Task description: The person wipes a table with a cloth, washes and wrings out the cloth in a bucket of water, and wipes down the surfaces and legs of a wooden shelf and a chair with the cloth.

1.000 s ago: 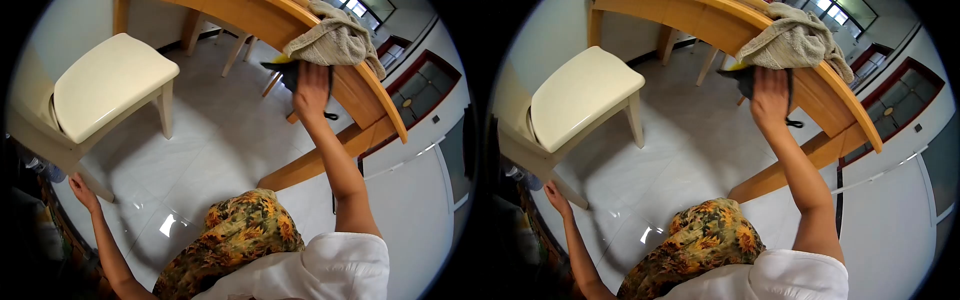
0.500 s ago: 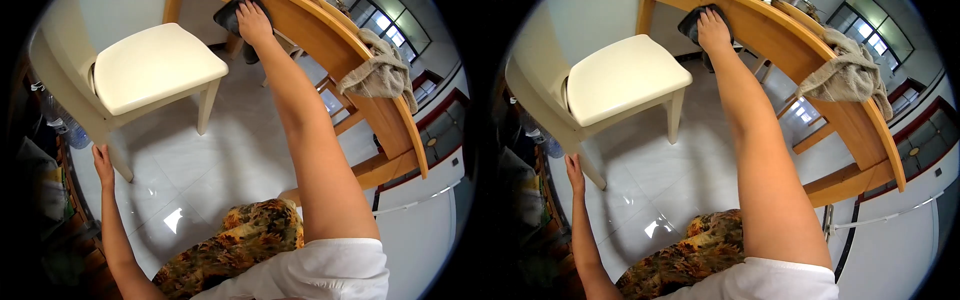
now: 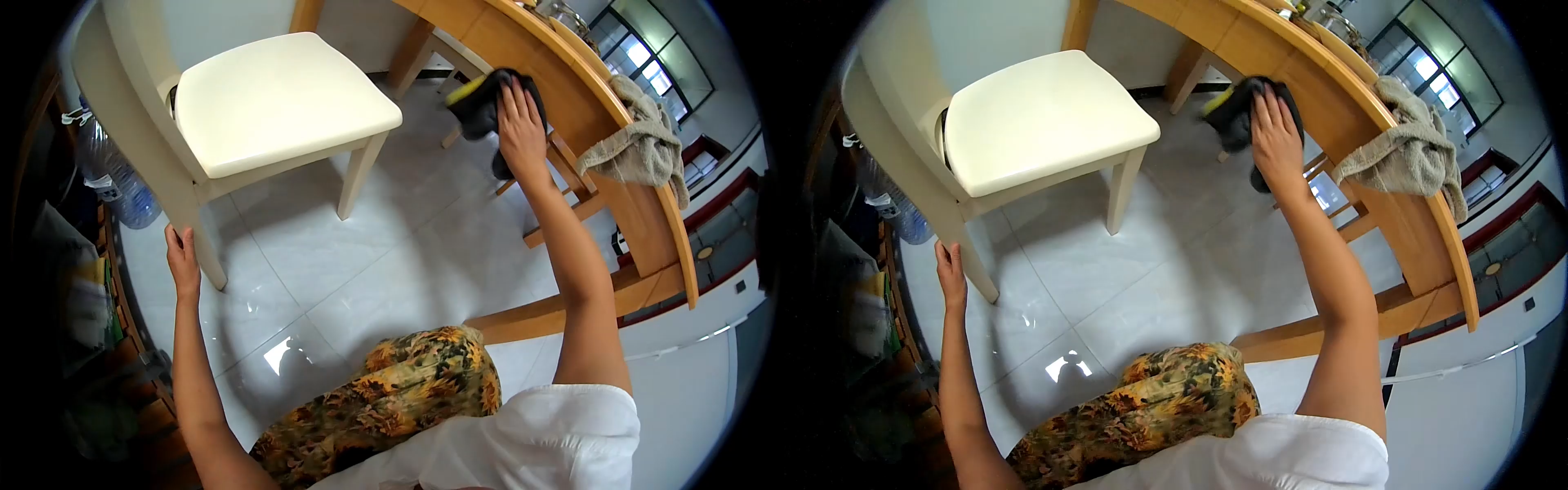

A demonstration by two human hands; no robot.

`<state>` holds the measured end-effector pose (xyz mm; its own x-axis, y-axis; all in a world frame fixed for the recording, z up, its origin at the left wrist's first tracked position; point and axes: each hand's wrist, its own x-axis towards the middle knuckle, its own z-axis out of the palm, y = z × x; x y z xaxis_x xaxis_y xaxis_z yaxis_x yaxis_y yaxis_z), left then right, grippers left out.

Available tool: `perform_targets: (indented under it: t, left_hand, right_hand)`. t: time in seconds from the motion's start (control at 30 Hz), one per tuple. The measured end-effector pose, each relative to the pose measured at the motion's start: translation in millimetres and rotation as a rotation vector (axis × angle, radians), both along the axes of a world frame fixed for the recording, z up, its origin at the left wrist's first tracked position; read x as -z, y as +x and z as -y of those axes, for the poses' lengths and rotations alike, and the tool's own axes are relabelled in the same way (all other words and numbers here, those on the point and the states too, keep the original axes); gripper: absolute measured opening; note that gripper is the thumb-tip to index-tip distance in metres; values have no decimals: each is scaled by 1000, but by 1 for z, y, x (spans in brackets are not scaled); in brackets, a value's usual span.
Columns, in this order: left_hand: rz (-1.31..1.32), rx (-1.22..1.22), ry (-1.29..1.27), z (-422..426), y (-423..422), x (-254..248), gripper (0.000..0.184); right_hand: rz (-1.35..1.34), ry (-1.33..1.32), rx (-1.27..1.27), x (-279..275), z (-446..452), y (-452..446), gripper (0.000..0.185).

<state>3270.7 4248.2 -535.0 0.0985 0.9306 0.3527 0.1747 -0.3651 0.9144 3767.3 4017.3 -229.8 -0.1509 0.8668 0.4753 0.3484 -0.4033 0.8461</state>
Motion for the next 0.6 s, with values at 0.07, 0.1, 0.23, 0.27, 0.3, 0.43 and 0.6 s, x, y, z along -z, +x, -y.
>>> perform_targets:
  t: [0.07, 0.1, 0.23, 0.27, 0.3, 0.43, 0.6]
  left_hand:
    - [9, -15, 12, 4, 4, -3, 33]
    - [17, -37, 17, 7, 8, -7, 33]
    - [-54, -55, -19, -4, 1, 6, 33]
    - [-44, -50, -12, -4, 0, 6, 33]
    - [-29, -49, -2, -4, 0, 3, 33]
    - [5, -39, -12, -4, -2, 0, 33]
    - [-5, -77, 42, 7, 5, -6, 34]
  right_hand:
    - [28, -35, -11, -6, 6, 7, 48]
    - [44, -48, -12, -8, 9, 8, 48]
    - [20, -7, -14, -12, -56, 1, 45]
    - [60, -20, 30, -10, -78, 3, 47]
    - [105, -31, 70, -8, -97, 5, 49]
    - [112, -40, 184, -7, -117, -6, 52]
    - [101, -36, 38, -19, -95, 5, 48]
